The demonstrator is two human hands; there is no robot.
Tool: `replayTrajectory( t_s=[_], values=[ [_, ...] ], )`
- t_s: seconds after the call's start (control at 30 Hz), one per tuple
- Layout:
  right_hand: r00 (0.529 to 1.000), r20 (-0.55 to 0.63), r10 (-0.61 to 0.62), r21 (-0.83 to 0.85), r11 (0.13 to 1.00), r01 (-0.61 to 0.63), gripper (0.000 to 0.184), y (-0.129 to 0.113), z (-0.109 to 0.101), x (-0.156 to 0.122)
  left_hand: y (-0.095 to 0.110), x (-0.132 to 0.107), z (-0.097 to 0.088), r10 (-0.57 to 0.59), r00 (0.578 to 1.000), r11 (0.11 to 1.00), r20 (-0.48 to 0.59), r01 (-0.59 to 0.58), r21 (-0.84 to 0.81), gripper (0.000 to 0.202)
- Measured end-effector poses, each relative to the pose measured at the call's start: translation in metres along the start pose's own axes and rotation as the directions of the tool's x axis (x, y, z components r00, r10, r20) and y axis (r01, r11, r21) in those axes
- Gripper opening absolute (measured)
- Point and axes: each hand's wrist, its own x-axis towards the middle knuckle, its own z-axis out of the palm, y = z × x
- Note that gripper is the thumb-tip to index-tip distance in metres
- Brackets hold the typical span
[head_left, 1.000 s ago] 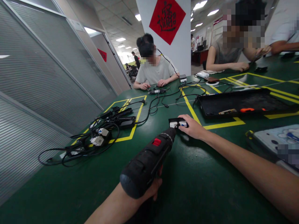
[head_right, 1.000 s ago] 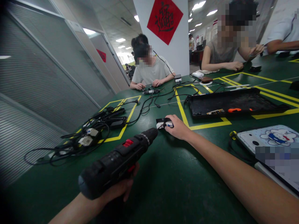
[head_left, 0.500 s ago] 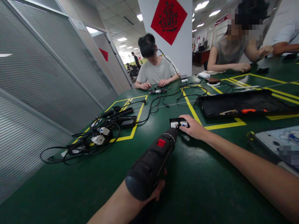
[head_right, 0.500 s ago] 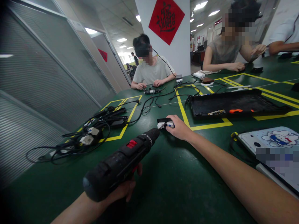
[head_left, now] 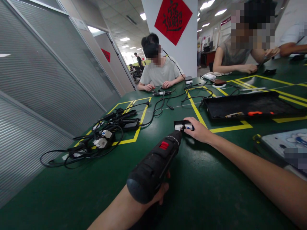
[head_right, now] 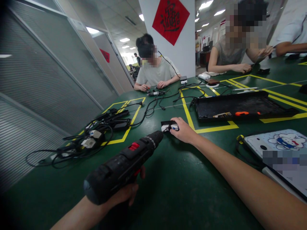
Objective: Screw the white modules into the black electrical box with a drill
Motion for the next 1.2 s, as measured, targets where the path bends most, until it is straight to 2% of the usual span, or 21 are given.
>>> replayTrajectory(
  t_s=[1.2],
  values=[
    [1.000,-0.021,-0.020,-0.019,1.000,0.020,0.040,0.0007,0.0007,0.0007,0.0073,-0.0009,-0.0004,-0.018,1.000,1.000,-0.002,0.018,-0.012,0.027]
  ],
)
